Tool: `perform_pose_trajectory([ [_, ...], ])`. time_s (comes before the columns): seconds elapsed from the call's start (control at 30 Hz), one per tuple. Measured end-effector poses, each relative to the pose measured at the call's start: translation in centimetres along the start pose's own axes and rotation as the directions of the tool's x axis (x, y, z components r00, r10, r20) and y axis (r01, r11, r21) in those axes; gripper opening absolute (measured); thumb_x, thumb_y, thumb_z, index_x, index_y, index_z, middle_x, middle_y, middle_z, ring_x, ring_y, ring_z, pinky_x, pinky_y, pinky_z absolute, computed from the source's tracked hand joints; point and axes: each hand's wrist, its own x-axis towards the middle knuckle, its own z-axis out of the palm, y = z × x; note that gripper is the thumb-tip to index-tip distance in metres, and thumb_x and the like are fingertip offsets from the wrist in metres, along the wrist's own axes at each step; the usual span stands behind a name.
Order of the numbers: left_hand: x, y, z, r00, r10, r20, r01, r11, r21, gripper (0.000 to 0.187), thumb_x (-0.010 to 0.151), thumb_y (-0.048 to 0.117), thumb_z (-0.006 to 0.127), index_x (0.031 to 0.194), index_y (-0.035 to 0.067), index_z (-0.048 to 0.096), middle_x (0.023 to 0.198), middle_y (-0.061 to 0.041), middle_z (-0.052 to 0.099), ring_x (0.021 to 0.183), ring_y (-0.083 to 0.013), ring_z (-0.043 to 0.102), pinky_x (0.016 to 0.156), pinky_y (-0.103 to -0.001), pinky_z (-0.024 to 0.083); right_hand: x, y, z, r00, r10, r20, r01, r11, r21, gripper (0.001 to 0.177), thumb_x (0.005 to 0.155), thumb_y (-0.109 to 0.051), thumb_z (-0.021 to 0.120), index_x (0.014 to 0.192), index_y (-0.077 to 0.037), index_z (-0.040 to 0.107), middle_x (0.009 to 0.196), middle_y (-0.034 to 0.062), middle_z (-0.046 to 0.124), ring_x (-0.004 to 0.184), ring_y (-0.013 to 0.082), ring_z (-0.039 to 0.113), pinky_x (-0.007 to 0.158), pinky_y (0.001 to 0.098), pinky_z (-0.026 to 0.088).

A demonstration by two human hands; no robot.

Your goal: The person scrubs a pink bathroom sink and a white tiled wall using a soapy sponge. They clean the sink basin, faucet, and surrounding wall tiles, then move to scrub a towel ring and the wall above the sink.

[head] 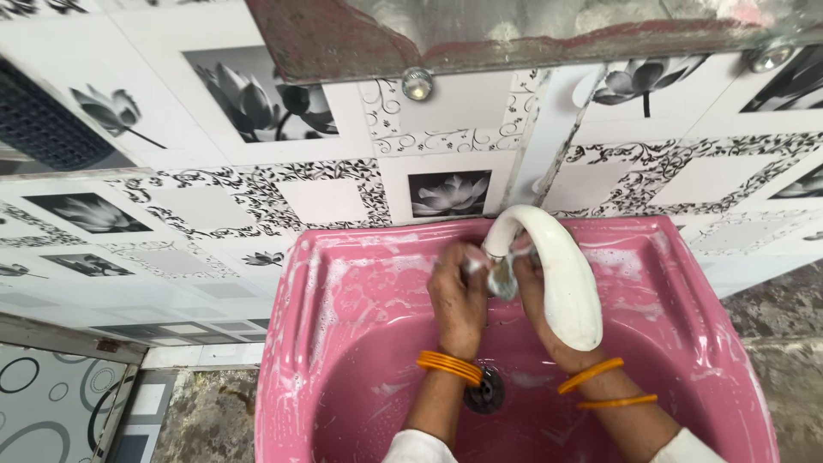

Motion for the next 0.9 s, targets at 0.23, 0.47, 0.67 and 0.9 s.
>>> perform_pose_trajectory([
  [0.23, -2.6, -3.1, 1.0, 0.97, -0.243, 0.028, 0.245, 0.96, -0.137, 0.016, 0.085, -0.01, 0.069, 0.092, 0.003, 0.066, 0.082, -0.005, 0.07, 0.072, -0.012, 0.065, 0.065, -0.027, 0.053, -4.8, 2.8, 1.3, 0.927, -0.374, 0.036, 0.373, 0.905, -0.207, 0.058, 0.077, 0.0, 0.069, 0.133, -0.004, 0.053, 0.117, 0.0214, 0.062, 0.101, 0.0303, 0.062, 0.082, 0.0399, 0.052],
  [0.47, -2.0, -5.6, -1.5, 0.96, -0.232, 0.156, 0.276, 0.875, -0.397, 0.02, 0.103, -0.002, 0.05, 0.099, 0.001, 0.069, 0.09, -0.004, 0.071, 0.078, -0.0111, 0.063, 0.07, -0.025, 0.054, -4.3, 2.4, 0.0, 0.995, -0.091, 0.041, 0.098, 0.976, -0.196, 0.035, 0.088, 0.002, 0.065, 0.121, -0.01, 0.068, 0.108, 0.0066, 0.073, 0.082, 0.0241, 0.066, 0.075, 0.0358, 0.054],
  [0.67, -0.2, -5.0, -2.0, 0.97, -0.212, 0.121, 0.238, 0.93, -0.279, 0.024, 0.102, 0.005, 0.055, 0.115, 0.002, 0.074, 0.104, -0.007, 0.076, 0.093, -0.0139, 0.068, 0.085, -0.027, 0.055, -1.5, 2.4, 1.5, 0.873, -0.432, 0.227, 0.487, 0.741, -0.462, 0.035, 0.073, 0.003, 0.069, 0.103, -0.015, 0.073, 0.107, 0.0075, 0.068, 0.104, 0.0297, 0.064, 0.09, 0.0427, 0.053],
  [0.9, -1.5, -5.3, -2.3, 0.958, -0.215, 0.192, 0.245, 0.958, -0.148, 0.026, 0.101, 0.009, 0.058, 0.121, 0.004, 0.074, 0.109, -0.01, 0.077, 0.099, -0.0164, 0.069, 0.088, -0.028, 0.055, -4.1, 6.1, 1.5, 0.823, -0.407, 0.397, 0.524, 0.814, -0.251, 0.041, 0.074, -0.006, 0.073, 0.114, 0.0, 0.067, 0.119, 0.0215, 0.061, 0.117, 0.0386, 0.055, 0.099, 0.0472, 0.048],
])
